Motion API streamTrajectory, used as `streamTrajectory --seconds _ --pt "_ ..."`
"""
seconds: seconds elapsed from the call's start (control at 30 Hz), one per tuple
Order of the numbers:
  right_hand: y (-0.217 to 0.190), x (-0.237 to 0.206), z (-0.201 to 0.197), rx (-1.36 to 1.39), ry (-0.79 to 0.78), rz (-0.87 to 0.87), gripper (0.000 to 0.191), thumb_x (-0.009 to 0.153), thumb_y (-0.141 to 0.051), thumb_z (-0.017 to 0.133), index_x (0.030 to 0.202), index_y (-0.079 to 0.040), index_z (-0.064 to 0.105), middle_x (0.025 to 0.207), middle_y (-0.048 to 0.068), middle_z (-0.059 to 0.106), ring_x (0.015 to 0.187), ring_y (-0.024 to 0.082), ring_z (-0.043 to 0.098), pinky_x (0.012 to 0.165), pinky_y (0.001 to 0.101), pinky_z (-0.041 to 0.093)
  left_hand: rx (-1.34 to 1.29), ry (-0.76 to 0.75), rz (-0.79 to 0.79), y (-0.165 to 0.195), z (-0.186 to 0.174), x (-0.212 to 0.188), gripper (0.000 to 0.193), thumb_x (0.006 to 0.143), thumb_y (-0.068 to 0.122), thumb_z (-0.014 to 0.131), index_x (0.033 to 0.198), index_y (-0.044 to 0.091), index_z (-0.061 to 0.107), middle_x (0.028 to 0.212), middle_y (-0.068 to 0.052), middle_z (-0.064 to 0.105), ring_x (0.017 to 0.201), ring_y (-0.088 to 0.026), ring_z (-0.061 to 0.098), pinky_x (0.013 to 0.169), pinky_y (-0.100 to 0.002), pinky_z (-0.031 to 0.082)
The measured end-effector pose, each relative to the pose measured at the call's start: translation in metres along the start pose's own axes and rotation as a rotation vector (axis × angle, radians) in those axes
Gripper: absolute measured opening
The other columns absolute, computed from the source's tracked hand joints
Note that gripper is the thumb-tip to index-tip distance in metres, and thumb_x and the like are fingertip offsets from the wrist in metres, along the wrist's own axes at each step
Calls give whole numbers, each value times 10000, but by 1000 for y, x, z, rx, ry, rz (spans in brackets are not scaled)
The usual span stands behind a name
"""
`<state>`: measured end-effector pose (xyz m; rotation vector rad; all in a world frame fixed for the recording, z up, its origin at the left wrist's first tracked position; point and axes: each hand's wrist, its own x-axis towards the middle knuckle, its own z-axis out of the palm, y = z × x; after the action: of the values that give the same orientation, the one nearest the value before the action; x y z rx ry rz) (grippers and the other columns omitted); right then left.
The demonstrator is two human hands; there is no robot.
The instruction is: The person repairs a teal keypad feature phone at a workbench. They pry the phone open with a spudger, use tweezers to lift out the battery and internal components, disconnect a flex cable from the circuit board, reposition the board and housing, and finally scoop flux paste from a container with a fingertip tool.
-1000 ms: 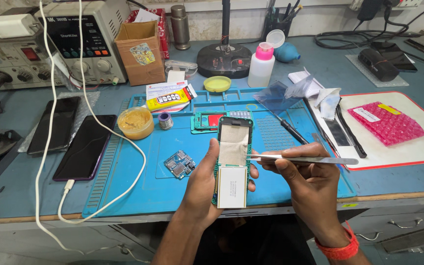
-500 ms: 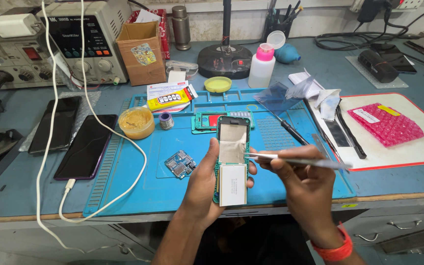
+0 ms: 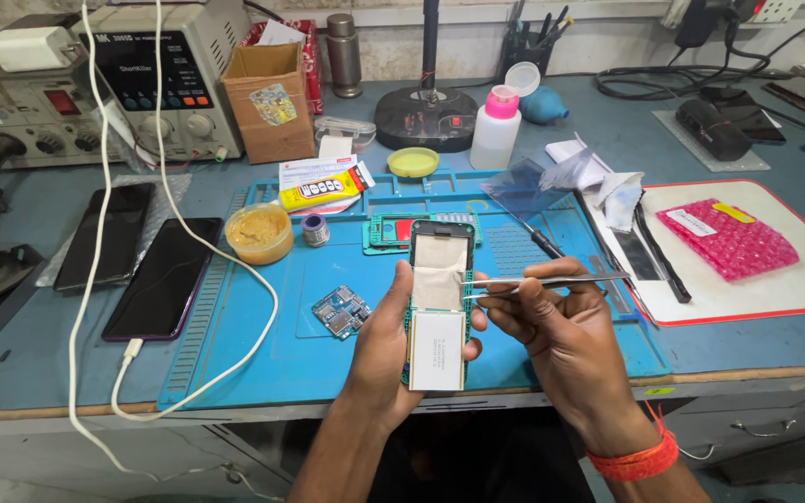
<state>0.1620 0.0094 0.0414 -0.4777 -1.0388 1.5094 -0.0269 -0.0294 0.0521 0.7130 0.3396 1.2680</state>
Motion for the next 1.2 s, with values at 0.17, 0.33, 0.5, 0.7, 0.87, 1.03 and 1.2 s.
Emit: streamTrajectory --seconds 0.17,0.33,0.5,0.7,0.87,1.03,1.2 --pt "1 3 -5 64 4 60 151 993 -152 640 1102 -54 605 1081 216 752 996 306 751 861 390 626 -38 -2 -3 -2 -1 3 687 1088 575 316 1311 -18 579 926 -158 672 749 -211 649 674 -325 550" --pt "7 2 -3 115 34 124 156 1008 -171 637 1109 -54 614 1091 191 748 1002 286 744 852 358 618 -75 13 9 -5 -2 3 646 1102 540 333 1326 -13 579 1025 -141 674 850 -206 650 706 -339 551" --pt "1 1 -1 27 110 -11 181 990 -189 631 1139 -87 616 1087 157 734 1008 279 742 852 376 614 95 67 162 -6 4 0 619 1051 531 344 1376 47 553 1213 -116 666 932 -181 646 738 -346 571" --pt "-20 -4 4 -62 27 -177 286 1096 -315 542 1027 -38 563 923 79 646 960 260 737 864 356 611 219 108 273 -11 7 0 618 1077 514 369 1413 21 530 1271 -127 641 965 -181 631 810 -344 578" --pt "-29 2 22 -524 38 -20 222 1030 -173 562 1094 -8 695 725 -35 472 633 66 454 555 242 348 347 133 382 -18 8 4 627 1064 499 390 1482 38 470 1359 -110 607 1113 -184 610 932 -361 542" --pt "-26 -2 47 -892 57 -109 266 918 -165 718 1145 -62 810 574 -103 329 534 21 270 477 269 191 573 78 573 -25 10 3 644 1114 470 410 1618 77 331 1505 -108 531 1391 -199 498 1199 -375 372" --pt "-27 0 57 -936 86 -140 259 885 -169 765 1114 -61 819 581 -101 325 541 23 283 472 274 196 698 48 616 -28 13 1 654 1124 447 434 1673 140 256 1576 -112 469 1438 -209 459 1222 -396 352"
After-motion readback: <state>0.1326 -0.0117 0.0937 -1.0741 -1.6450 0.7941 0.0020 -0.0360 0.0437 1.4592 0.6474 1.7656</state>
